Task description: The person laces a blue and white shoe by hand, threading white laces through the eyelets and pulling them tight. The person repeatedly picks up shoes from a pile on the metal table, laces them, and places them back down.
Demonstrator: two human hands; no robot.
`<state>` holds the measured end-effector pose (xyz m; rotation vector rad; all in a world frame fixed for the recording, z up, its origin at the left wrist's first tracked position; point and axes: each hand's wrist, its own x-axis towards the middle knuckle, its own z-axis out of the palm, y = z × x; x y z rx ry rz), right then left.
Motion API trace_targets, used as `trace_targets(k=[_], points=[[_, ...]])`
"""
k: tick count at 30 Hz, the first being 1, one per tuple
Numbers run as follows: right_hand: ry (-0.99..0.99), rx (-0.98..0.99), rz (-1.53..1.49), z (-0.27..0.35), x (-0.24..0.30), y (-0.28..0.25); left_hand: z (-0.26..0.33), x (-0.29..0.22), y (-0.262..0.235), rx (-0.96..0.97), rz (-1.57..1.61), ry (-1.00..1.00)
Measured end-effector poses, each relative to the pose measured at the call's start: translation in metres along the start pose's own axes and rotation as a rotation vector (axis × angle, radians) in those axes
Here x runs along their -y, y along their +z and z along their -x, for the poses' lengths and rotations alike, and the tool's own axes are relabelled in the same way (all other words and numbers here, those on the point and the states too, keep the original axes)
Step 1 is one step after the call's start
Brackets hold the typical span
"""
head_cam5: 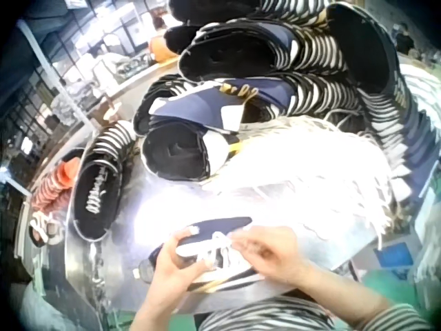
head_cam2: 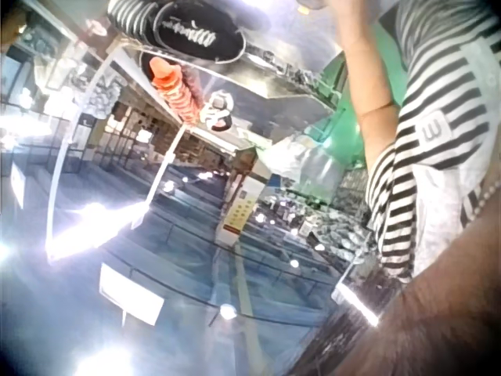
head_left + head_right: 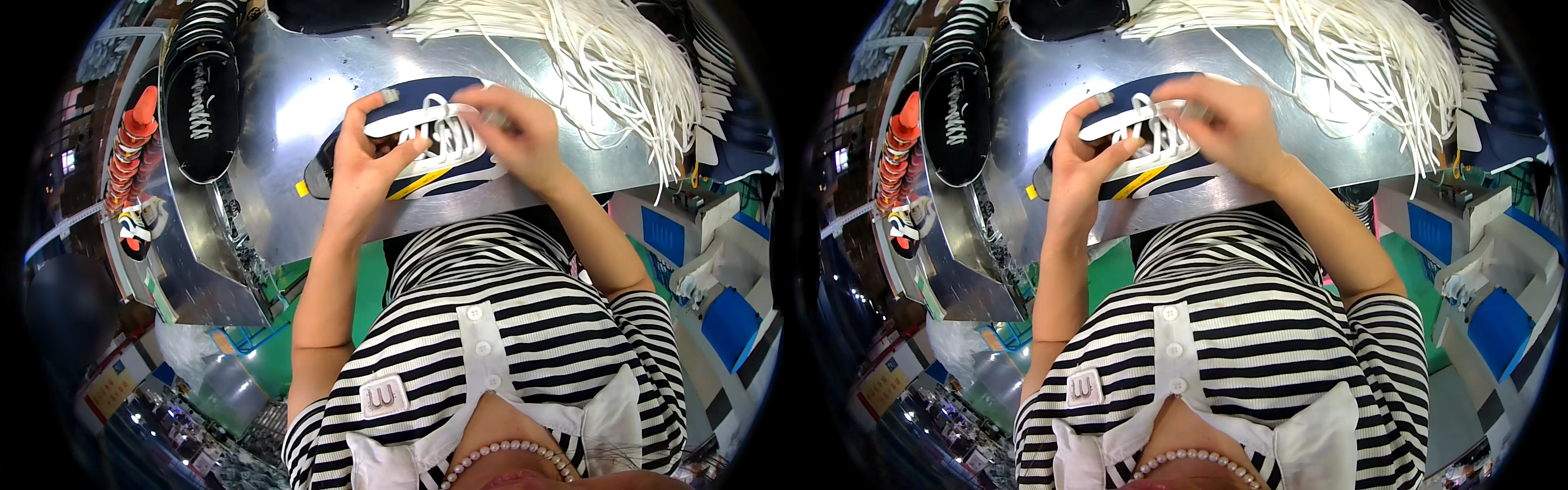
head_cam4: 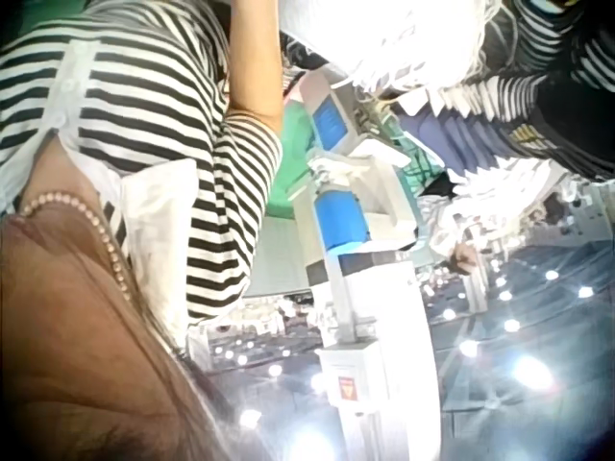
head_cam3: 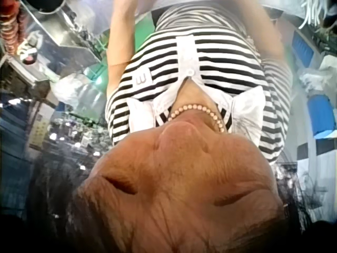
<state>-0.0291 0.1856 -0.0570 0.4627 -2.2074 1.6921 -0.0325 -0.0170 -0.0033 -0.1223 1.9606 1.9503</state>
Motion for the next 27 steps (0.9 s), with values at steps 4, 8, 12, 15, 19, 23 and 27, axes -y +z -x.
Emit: trace_targets(k=[4, 8, 12, 15, 19, 23, 27], points=[[-0.315, 0.143, 0.342, -0.002, 0.004, 0.009, -0.002, -0.001, 0.006, 0.022, -0.085, 0.014], [-0.248, 0.099, 0.240, -0.001, 0.011, 0.015, 0.000, 0.000, -0.002, 0.046, -0.025, -0.019], [-0.335, 0.233, -0.078, 0.022, 0.057, 0.003, -0.007, 0.007, 0.002, -0.027, -0.055, 0.066], [-0.263, 0.292, -0.224, 0.035, 0.063, 0.010, -0.016, 0.011, 0.007, -0.094, -0.126, 0.094], [-0.160, 0.327, -0.041, 0.036, 0.055, 0.009, -0.022, 0.013, 0.011, -0.118, -0.205, 0.103], [0.025, 0.245, 0.054, 0.033, 0.025, 0.014, -0.013, 0.003, 0.007, -0.041, -0.358, 0.128], [0.131, 0.308, -0.137, 0.041, 0.035, 0.000, 0.025, 0.002, -0.005, 0.060, -0.557, 0.322]])
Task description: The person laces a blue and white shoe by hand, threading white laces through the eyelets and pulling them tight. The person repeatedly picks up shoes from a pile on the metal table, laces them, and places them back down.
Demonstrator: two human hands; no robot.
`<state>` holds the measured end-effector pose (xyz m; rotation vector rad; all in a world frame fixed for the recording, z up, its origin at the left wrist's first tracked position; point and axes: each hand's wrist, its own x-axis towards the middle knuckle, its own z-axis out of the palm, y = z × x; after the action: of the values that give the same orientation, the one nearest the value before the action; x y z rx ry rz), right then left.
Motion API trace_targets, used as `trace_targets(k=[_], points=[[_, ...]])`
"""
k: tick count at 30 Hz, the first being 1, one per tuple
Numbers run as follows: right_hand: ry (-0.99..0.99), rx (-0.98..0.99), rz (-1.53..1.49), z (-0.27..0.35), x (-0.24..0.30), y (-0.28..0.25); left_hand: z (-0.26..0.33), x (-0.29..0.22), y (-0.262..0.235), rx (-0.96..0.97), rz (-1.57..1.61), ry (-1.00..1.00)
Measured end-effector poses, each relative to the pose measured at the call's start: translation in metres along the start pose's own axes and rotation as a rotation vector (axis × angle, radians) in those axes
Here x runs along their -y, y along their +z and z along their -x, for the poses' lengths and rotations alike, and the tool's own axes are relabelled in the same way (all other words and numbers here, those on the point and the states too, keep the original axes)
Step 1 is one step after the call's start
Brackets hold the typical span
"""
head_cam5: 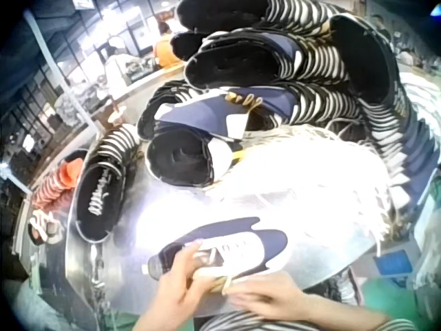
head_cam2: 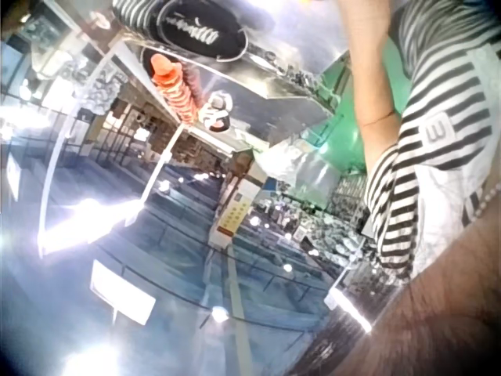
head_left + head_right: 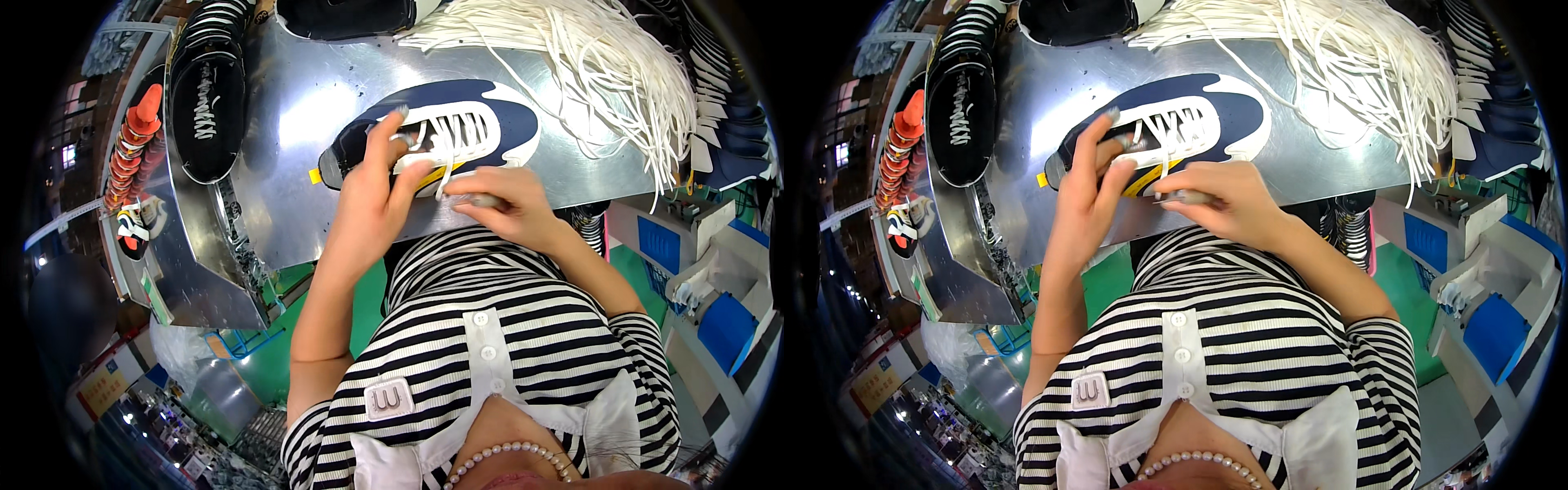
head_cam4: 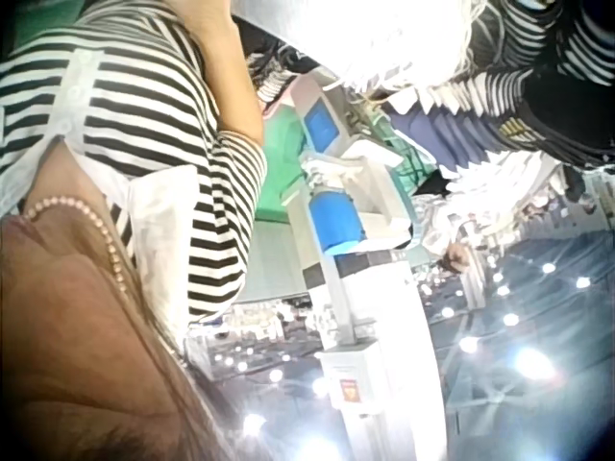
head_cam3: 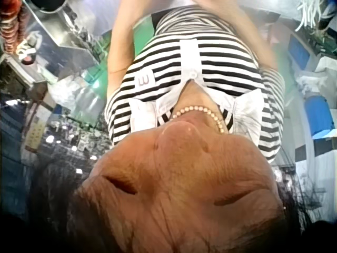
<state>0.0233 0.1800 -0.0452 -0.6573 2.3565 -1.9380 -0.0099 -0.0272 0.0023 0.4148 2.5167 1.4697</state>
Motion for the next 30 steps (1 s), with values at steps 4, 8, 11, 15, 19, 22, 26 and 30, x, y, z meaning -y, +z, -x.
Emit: trace_targets(k=[4, 8, 11, 15, 19, 22, 26, 30], points=[[0.456, -0.263, -0.136, 0.019, 0.009, -0.009, 0.011, 0.005, 0.006, -0.056, -0.237, 0.114], [0.460, -0.181, 0.008, 0.001, 0.004, 0.006, 0.007, 0.002, 0.013, -0.096, -0.280, 0.187], [0.449, -0.253, -0.028, -0.006, 0.001, 0.022, 0.005, 0.003, 0.016, -0.101, -0.292, 0.216], [0.456, -0.313, -0.136, -0.010, 0.009, 0.021, 0.007, 0.002, 0.015, -0.120, -0.286, 0.183], [0.583, -0.197, -0.058, -0.008, 0.015, 0.005, 0.007, 0.002, 0.016, -0.105, -0.282, 0.130], [0.416, -0.342, 0.042, -0.001, 0.000, 0.020, 0.009, -0.004, 0.023, -0.053, -0.264, 0.185], [0.415, -0.375, -0.219, -0.004, -0.001, 0.026, 0.011, -0.002, 0.025, -0.083, -0.265, 0.109], [0.357, -0.404, -0.284, -0.013, 0.006, 0.006, 0.007, -0.004, 0.016, -0.002, -0.204, -0.051]])
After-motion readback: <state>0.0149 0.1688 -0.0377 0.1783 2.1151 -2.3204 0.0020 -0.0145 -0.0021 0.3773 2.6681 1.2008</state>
